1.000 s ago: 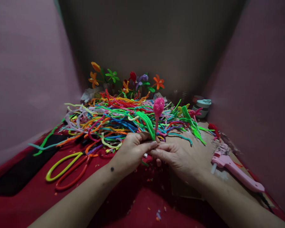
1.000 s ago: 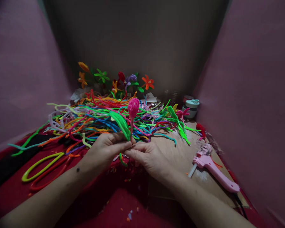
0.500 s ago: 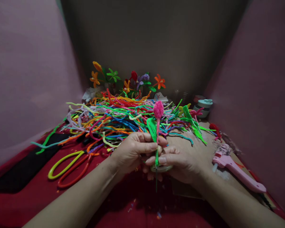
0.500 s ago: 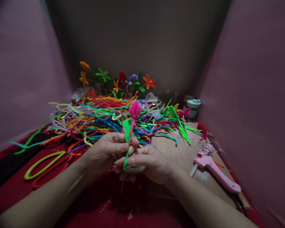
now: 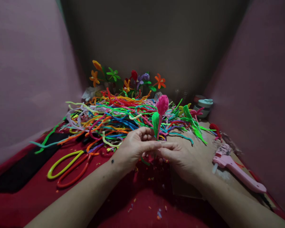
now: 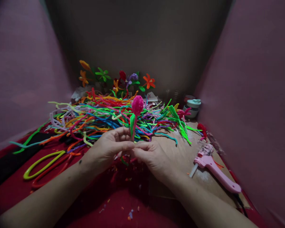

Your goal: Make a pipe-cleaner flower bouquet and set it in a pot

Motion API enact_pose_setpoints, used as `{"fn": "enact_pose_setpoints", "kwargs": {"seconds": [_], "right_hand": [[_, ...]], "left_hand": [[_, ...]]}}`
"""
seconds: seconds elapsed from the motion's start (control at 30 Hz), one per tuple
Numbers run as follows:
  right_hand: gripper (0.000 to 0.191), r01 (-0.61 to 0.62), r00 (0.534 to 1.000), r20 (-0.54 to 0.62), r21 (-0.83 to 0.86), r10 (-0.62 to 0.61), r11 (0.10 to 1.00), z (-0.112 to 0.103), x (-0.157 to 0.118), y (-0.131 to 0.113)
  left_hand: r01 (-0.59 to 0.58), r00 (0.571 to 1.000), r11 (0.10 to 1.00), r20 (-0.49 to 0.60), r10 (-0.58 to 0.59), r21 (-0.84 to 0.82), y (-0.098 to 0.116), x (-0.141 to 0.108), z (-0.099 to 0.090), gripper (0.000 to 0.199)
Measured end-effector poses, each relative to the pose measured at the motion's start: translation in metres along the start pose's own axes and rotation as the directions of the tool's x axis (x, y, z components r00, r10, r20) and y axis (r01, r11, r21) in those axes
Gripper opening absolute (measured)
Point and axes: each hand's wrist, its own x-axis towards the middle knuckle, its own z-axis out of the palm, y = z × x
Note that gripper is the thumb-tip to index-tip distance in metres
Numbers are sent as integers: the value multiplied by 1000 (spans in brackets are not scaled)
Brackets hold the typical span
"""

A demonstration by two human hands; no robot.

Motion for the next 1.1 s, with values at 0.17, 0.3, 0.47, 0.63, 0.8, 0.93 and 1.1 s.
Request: {"fn": "enact_pose_setpoints", "kwargs": {"seconds": [0.17,0.3,0.47,0.63,0.8,0.93,1.1], "right_hand": [[19,-68,998,6,-19,68,997,5,-1,-5],[22,-109,991,81,50,105,993,4,-1,2],[26,-126,982,155,92,111,988,4,-2,7],[31,-81,994,83,62,76,995,5,-1,4],[24,-125,986,118,31,121,992,5,0,1],[29,-127,963,258,183,77,975,2,2,12],[30,-224,917,393,366,68,903,0,2,13]], "left_hand": [[5,998,1000,-58,-5,-1,-1,-1,1,27],[85,996,989,34,-82,-118,0,-2,-2,28],[154,987,961,88,-137,-229,2,-2,-4,33],[90,994,982,76,-78,-165,4,-1,-1,37],[49,999,998,5,-50,25,0,0,-1,28],[113,991,993,81,-109,-43,2,-2,-3,19],[205,963,969,207,-174,-138,5,-4,-5,12]]}}
